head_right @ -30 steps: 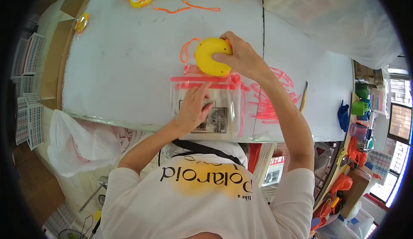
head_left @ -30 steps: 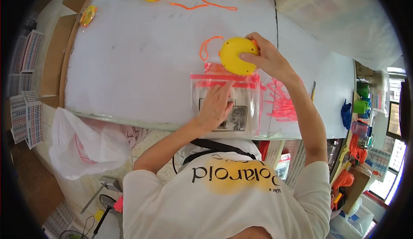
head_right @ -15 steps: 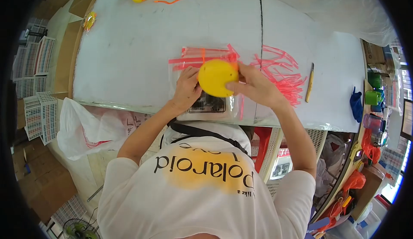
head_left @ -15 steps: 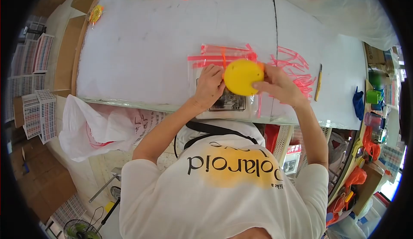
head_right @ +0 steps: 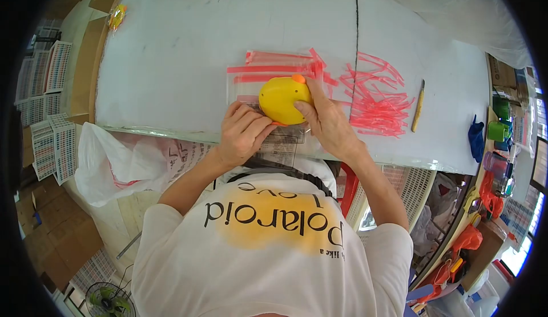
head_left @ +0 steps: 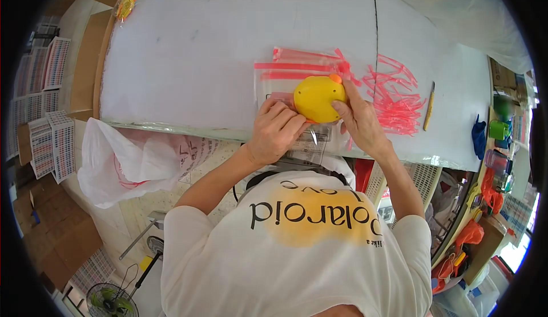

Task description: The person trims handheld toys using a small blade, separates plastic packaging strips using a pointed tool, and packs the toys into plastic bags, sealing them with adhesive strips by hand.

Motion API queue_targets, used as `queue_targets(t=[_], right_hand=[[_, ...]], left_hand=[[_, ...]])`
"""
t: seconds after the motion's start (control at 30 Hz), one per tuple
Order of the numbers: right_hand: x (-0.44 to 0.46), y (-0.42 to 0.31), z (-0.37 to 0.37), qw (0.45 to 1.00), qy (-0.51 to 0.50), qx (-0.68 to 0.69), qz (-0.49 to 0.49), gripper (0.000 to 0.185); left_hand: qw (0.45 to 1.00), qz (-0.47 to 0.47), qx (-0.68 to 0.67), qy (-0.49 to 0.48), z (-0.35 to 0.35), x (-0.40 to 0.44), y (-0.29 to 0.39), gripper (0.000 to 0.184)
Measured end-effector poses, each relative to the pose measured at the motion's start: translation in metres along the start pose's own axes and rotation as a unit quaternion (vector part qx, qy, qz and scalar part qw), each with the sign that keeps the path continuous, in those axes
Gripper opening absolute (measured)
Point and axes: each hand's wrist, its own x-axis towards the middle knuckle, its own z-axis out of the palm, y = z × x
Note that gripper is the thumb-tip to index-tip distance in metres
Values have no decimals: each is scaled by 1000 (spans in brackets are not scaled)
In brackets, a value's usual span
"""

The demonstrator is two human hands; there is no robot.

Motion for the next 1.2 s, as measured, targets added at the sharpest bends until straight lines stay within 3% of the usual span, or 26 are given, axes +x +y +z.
queue_targets(t=[0.2,0.3,0.33,0.4,0.43,0.5,0.63,0.7,0.73,0.8,0.83,0.9,1.1,1.2], right_hand=[[-7,5,7,999,-46,6,-22,39],[-14,-2,-3,999,-22,29,-23,35],[-14,-2,-2,999,-23,32,-25,35],[-13,-3,-1,997,4,18,-75,32],[-13,-3,2,997,3,18,-79,32],[-12,-4,7,993,19,-4,-120,30],[-8,-6,-2,990,-15,-54,-133,23],[-4,-2,-9,961,-198,-163,-101,17],[-5,-2,-9,962,-197,-161,-98,17],[-1,-8,-10,947,-70,-288,-127,11],[3,-11,-7,946,-71,-288,-127,11],[9,-17,3,964,65,-168,-195,9],[34,-15,30,950,87,-200,-222,15],[39,-15,28,952,70,-201,-220,15]], left_hand=[[1000,13,-18,18,-13,2,12,21],[976,-171,-72,112,-41,8,16,23],[977,-171,-68,111,-42,8,18,23],[869,-408,-279,24,-41,9,20,15],[870,-407,-277,27,-39,10,19,15],[817,-459,-348,6,-32,14,13,19],[830,-421,-366,11,-21,18,6,17],[776,-450,-443,-4,-15,20,7,20],[774,-452,-443,-7,-13,19,7,20],[742,-479,-468,31,-8,19,5,19],[741,-480,-468,31,-8,20,3,19],[746,-450,-491,12,-7,18,0,20],[724,-478,-493,-61,-11,19,-7,28],[697,-475,-536,-40,-15,18,-7,29]])
